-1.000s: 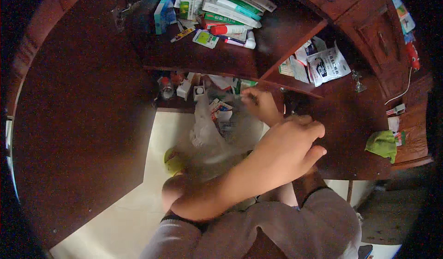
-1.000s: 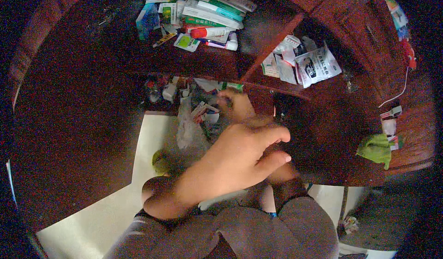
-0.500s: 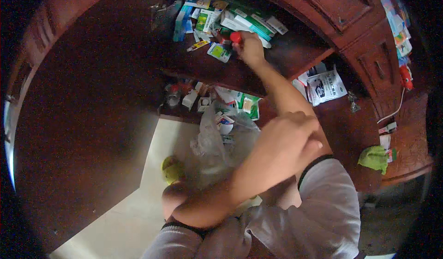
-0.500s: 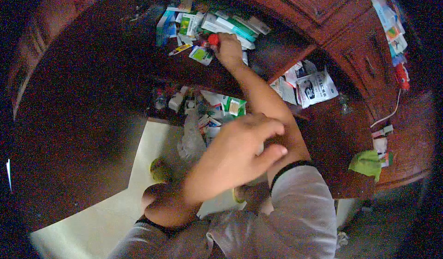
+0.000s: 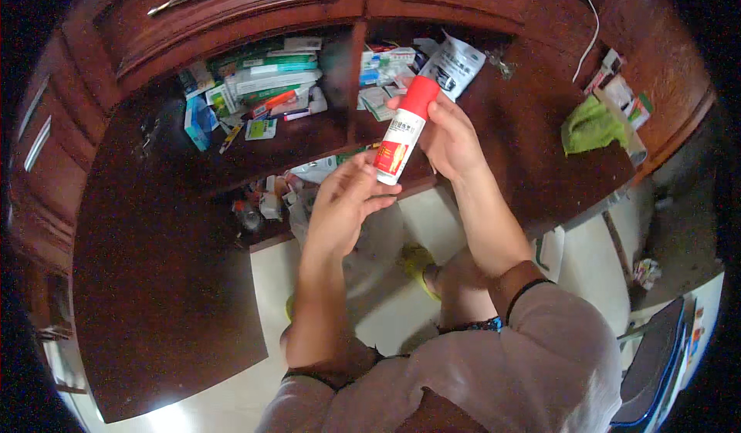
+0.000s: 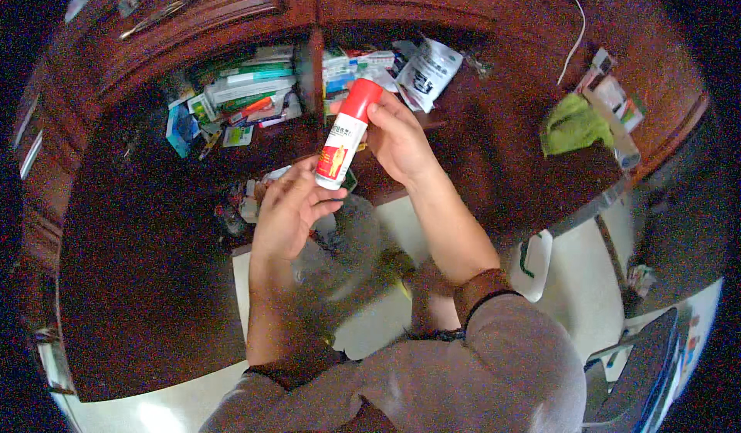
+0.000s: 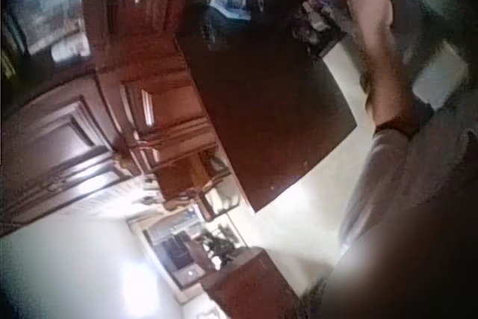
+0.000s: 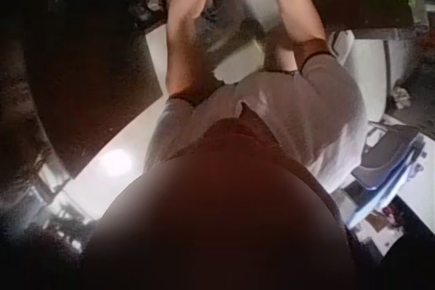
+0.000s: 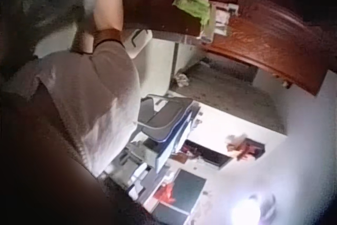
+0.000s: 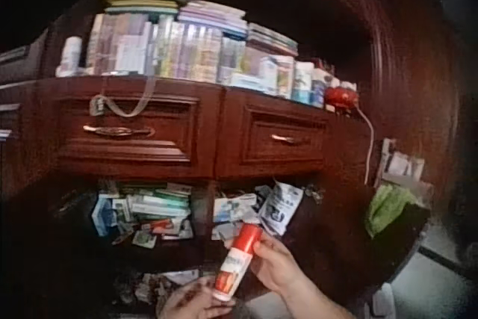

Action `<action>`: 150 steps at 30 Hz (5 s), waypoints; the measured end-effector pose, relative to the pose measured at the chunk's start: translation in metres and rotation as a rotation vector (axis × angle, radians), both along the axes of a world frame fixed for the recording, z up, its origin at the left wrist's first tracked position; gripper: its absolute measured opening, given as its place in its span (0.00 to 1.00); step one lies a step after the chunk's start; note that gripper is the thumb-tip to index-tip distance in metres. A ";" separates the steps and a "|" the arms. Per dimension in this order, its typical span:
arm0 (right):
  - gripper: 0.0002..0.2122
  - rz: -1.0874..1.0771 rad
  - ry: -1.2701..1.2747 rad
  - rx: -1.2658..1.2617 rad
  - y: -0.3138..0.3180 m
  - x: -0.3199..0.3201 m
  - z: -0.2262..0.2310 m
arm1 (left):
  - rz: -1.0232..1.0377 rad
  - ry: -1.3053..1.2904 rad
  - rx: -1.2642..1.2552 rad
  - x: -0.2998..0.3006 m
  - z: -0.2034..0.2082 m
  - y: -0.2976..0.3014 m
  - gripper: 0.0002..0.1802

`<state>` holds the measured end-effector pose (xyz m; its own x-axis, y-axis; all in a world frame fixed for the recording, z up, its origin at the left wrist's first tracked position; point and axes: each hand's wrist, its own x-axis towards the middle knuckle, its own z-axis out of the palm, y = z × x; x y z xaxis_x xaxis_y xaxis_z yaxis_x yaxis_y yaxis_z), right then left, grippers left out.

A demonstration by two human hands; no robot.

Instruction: Inspecting and organizing various medicine boxes, sachets, and spray bottles within a wooden cabinet.

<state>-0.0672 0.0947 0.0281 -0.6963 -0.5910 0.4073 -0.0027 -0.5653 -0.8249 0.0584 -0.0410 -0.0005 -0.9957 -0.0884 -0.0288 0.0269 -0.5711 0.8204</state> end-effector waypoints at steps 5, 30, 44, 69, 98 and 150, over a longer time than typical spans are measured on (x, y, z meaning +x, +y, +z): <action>0.21 -0.028 0.002 -0.008 0.037 0.011 -0.019 | 0.076 0.186 -0.127 -0.002 -0.027 0.043 0.19; 0.13 -0.423 -0.021 0.025 0.076 0.017 -0.014 | -0.058 0.183 0.112 0.006 -0.025 0.089 0.19; 0.14 -0.264 -0.040 -0.051 0.053 0.018 -0.018 | -0.249 0.069 0.443 0.018 -0.018 0.078 0.24; 0.14 -0.303 -0.027 -0.095 0.050 0.014 -0.014 | -0.235 0.030 0.430 0.015 -0.014 0.084 0.23; 0.15 -0.211 -0.135 0.072 0.040 0.011 -0.022 | -0.172 0.036 0.241 0.019 -0.008 0.080 0.20; 0.19 -0.233 -0.038 0.060 0.047 0.016 -0.012 | 0.368 0.264 -0.554 0.014 -0.008 0.097 0.23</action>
<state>-0.0508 0.1421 0.0166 -0.8309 -0.4346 0.3475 -0.0961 -0.5030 -0.8589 0.0729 0.0563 -0.0087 -0.8659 -0.3518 0.3557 0.3756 0.0123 0.9267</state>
